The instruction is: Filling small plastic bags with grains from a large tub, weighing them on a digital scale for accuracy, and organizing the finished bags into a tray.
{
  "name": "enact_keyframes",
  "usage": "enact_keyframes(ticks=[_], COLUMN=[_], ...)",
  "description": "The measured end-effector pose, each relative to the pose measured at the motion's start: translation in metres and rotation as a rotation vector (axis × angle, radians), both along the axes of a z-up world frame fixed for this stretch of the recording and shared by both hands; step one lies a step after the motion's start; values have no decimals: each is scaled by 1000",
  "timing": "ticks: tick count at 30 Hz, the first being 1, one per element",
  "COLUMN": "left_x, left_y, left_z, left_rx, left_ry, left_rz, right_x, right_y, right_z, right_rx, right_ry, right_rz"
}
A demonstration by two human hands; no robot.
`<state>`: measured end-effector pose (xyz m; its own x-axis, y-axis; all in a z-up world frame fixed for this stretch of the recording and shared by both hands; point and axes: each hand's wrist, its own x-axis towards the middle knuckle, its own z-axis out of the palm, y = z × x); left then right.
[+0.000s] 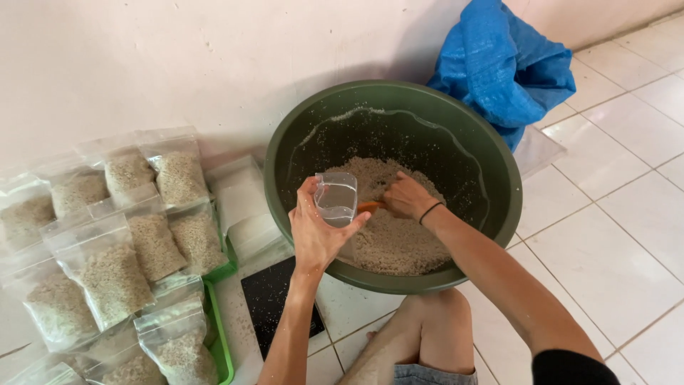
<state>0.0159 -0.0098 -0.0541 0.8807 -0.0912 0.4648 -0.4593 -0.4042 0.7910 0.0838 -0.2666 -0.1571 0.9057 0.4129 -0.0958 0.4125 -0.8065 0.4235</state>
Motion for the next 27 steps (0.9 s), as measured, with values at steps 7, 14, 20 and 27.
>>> enact_keyframes(ticks=[7, 14, 20, 27], left_x=[2, 4, 6, 6], left_y=[-2, -3, 0, -7], left_z=[-5, -8, -4, -3], left_rx=[-11, 92, 114, 359], left_ry=[78, 111, 49, 22], left_rz=[8, -30, -90, -116], right_x=[-41, -64, -57, -89], right_y=[11, 4, -33, -48], right_z=[50, 73, 44, 100], right_rx=[129, 338, 634, 1165], right_ry=[190, 332, 480, 517], right_rz=[88, -61, -519, -881])
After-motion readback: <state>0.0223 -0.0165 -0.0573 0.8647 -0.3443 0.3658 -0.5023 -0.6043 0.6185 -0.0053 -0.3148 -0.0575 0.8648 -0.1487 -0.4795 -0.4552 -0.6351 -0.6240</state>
